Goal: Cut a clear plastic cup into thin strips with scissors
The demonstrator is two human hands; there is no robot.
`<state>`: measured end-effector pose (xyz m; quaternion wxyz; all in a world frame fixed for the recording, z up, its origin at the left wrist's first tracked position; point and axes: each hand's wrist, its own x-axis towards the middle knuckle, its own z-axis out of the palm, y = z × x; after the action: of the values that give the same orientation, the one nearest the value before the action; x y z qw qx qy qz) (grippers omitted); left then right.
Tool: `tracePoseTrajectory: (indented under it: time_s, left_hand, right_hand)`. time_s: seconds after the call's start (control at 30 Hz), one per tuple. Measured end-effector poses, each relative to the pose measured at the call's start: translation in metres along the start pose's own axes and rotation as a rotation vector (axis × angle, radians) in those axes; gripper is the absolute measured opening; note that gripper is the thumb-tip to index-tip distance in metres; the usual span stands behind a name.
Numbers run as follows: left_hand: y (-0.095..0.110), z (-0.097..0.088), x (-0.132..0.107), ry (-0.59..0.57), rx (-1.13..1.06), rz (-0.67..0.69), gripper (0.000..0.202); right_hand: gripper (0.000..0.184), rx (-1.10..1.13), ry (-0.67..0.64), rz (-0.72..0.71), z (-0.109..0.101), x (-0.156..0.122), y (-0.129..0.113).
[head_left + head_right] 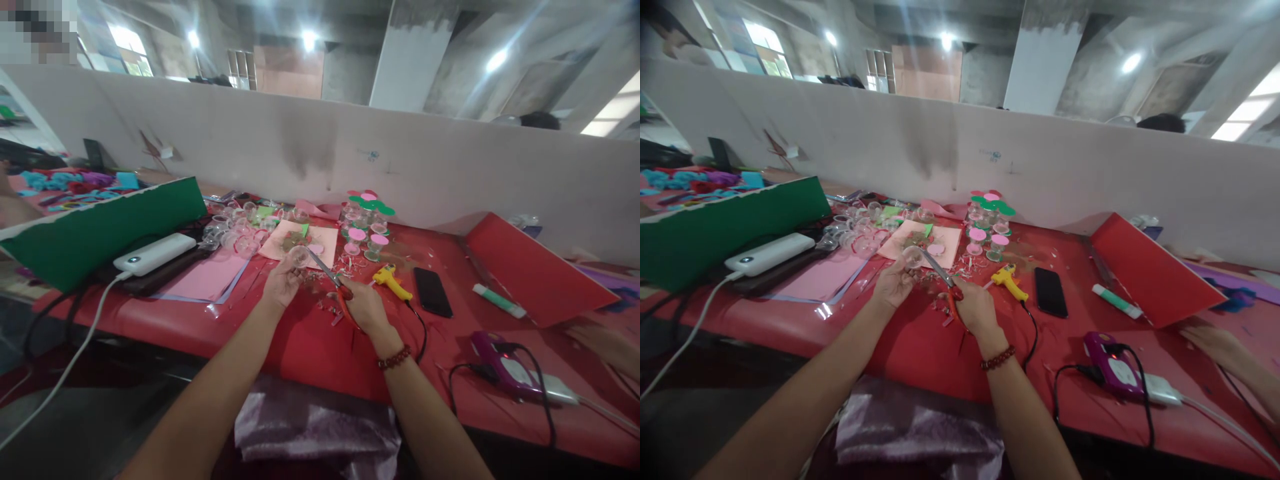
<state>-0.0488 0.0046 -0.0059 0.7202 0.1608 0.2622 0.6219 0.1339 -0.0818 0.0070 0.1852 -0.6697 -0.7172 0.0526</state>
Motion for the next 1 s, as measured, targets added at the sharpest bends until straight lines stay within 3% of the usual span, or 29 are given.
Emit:
tracePoseTrajectory:
  time_s: [0.23, 0.4, 0.57, 0.83, 1.0]
  left_hand:
    - [-0.009, -0.008, 0.003, -0.21, 0.121, 0.038, 0.029]
    - [-0.005, -0.008, 0.004, -0.118, 0.05, -0.022, 0.025]
    - [-0.002, -0.007, 0.003, -0.104, 0.041, -0.079, 0.028]
    - [-0.003, -0.003, 0.001, -0.09, 0.027, -0.034, 0.025]
    - [-0.004, -0.005, 0.001, -0.142, 0.033, -0.022, 0.026]
  right_hand:
    - [0.036, 0.035, 0.015, 0.065, 0.005, 0.003, 0.007]
    - [0.044, -0.001, 0.144, 0.108, 0.001, 0.002, 0.005]
    - [0.046, -0.058, 0.103, 0.084, -0.002, 0.0, -0.002]
    - [0.041, -0.12, 0.097, 0.038, 0.003, 0.0, -0.001]
    - [0.039, -0.137, 0.085, 0.046, 0.002, 0.0, -0.001]
